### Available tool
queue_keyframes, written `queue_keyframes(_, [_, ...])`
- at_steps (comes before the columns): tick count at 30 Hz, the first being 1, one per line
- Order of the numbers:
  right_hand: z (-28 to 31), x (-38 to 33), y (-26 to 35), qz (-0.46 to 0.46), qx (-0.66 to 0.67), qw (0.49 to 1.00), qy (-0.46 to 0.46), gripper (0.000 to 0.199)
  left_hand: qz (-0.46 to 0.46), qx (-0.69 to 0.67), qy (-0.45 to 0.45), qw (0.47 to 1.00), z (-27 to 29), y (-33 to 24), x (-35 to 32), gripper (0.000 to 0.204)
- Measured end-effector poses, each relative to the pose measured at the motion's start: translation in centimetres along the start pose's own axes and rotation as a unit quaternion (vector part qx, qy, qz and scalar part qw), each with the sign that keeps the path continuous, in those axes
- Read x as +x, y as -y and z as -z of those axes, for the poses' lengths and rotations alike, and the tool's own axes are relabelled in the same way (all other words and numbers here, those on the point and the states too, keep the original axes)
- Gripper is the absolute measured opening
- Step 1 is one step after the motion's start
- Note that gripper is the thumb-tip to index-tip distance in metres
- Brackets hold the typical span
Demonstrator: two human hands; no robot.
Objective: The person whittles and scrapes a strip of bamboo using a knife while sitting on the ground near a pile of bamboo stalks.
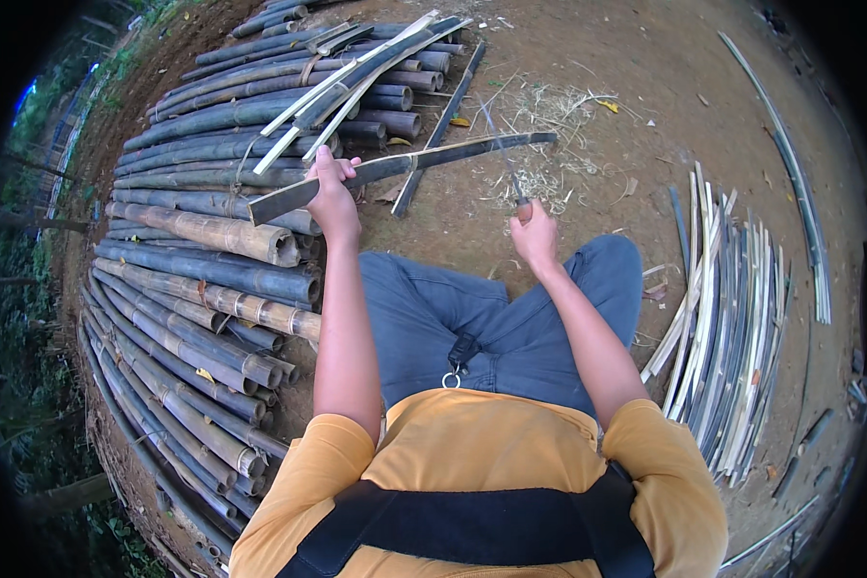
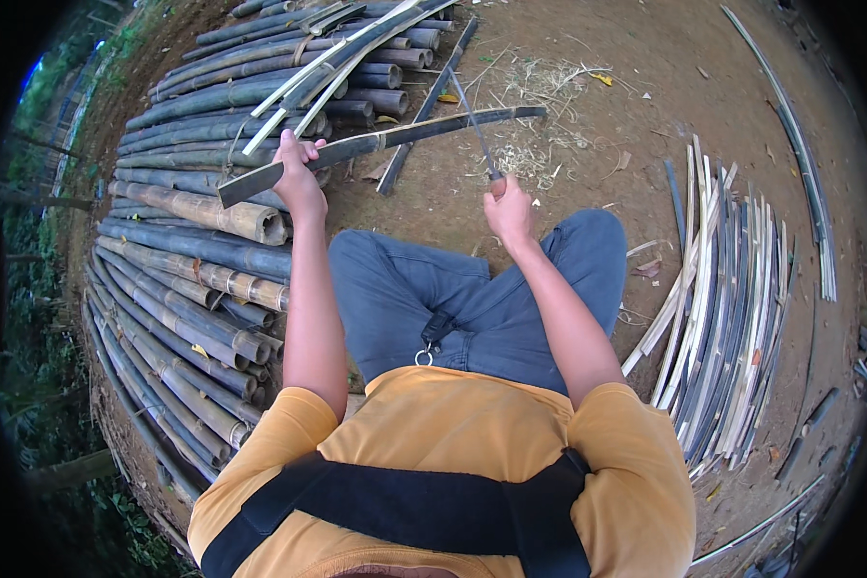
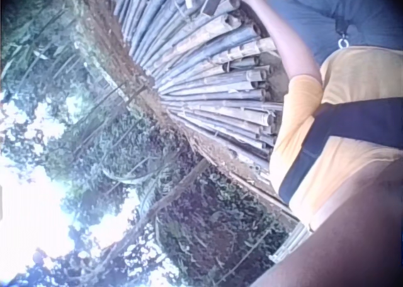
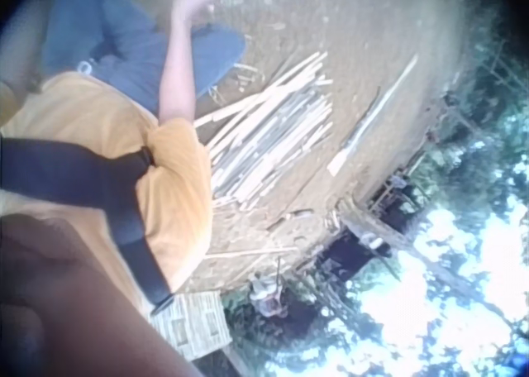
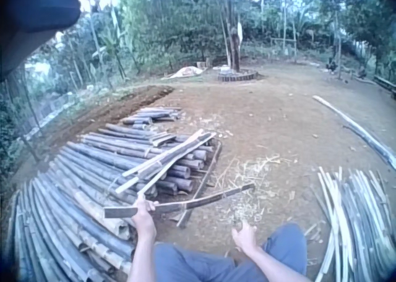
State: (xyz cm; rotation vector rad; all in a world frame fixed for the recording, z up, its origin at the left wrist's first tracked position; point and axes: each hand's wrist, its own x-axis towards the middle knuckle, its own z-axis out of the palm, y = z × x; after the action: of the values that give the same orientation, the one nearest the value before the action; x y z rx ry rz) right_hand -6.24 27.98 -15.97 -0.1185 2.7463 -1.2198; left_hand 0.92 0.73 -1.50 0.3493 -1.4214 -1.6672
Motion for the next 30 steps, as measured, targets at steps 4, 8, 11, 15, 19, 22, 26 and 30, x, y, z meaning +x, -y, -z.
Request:
queue_keyframes(4, [-0.5,-1.5,1.3,0.03,0.01,0.999,0.044,0.024,0.008,-0.001,0.01,1.0,-0.5,-0.3,0.4,0.038])
queue_keyframes(8, [-2.3,0.4,-0.3,0.002,-0.012,1.0,0.023,0.025,0.029,-0.007,-0.013,0.999,-0.3,-0.3,0.8,0.036])
queue_keyframes(11, [-2.3,2.8,-1.9,-0.049,-0.021,0.999,0.001,0.026,0.05,-0.002,-0.034,0.998,0.3,0.0,0.7,0.034])
queue_keyframes(15, [-1.6,2.0,-1.4,-0.043,-0.02,0.999,0.004,0.027,0.049,-0.005,-0.032,0.998,1.1,0.4,0.6,0.035])
queue_keyframes(19, [-2.6,-0.6,0.3,0.033,0.004,0.999,0.016,0.026,0.027,0.001,-0.024,0.999,0.8,0.4,0.9,0.035])
queue_keyframes(22, [-3.5,-0.6,0.5,0.038,-0.014,0.998,0.043,0.026,0.026,0.014,-0.032,0.999,1.3,0.7,1.1,0.036])
queue_keyframes(26, [-4.8,3.7,-3.9,-0.088,0.019,0.996,-0.026,0.025,0.084,0.044,-0.064,0.993,1.2,0.3,0.7,0.038])
queue_keyframes(30, [-3.8,4.0,-4.2,-0.133,0.062,0.988,-0.042,0.025,0.085,0.042,-0.054,0.994,1.5,0.3,0.2,0.039])
